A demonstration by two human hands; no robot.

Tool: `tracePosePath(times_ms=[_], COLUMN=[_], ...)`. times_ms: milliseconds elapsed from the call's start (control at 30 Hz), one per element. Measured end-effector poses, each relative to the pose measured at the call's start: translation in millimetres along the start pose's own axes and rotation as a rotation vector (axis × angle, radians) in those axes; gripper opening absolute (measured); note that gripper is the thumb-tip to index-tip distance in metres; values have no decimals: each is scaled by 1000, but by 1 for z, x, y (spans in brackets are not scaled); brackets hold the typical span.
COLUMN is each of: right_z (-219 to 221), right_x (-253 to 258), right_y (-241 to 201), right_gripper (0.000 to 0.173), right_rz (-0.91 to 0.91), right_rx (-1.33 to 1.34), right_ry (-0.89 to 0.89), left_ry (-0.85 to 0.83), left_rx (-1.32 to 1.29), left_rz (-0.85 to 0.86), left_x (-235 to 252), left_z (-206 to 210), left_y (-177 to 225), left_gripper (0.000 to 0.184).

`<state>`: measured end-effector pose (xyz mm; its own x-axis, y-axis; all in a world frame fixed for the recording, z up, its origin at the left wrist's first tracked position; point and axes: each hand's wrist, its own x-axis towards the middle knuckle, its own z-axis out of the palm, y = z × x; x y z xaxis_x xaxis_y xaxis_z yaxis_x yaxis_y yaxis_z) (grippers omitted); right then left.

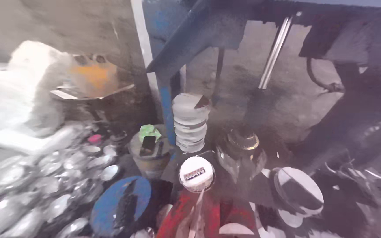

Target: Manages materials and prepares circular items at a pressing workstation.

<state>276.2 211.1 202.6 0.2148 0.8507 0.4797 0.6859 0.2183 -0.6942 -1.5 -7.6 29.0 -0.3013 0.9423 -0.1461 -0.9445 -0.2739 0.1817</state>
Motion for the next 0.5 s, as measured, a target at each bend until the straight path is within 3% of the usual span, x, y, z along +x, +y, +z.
tracePosePath(times_ms=[67,133,233,267,333,433,500], right_z=[33,63,71,74,75,71,68], right_x=[-56,-106,-145,-151,-160,-165,-171], right_y=[40,59,39,39,42,48,57], right_gripper=[31,36,73,82,80,64,67], right_rz=[-212,-406,-291,-254,-250,-202,-257], right_rx=[20,47,-80,-140,-205,-291,-203], right_ry=[-212,-451,-971,-1068,-1100,-1049,-952], left_ry=[256,309,371,349,299,305,346], left_rx=[106,234,406,429,547,748,818], left_rz=[103,240,405,444,533,610,707], left_x=[-9,-11,-16,-21,-31,-36,-35], left_z=[34,31,39,39,30,19,23], left_y=[4,10,22,28,42,61,62], left_gripper=[47,42,41,41,35,41,29])
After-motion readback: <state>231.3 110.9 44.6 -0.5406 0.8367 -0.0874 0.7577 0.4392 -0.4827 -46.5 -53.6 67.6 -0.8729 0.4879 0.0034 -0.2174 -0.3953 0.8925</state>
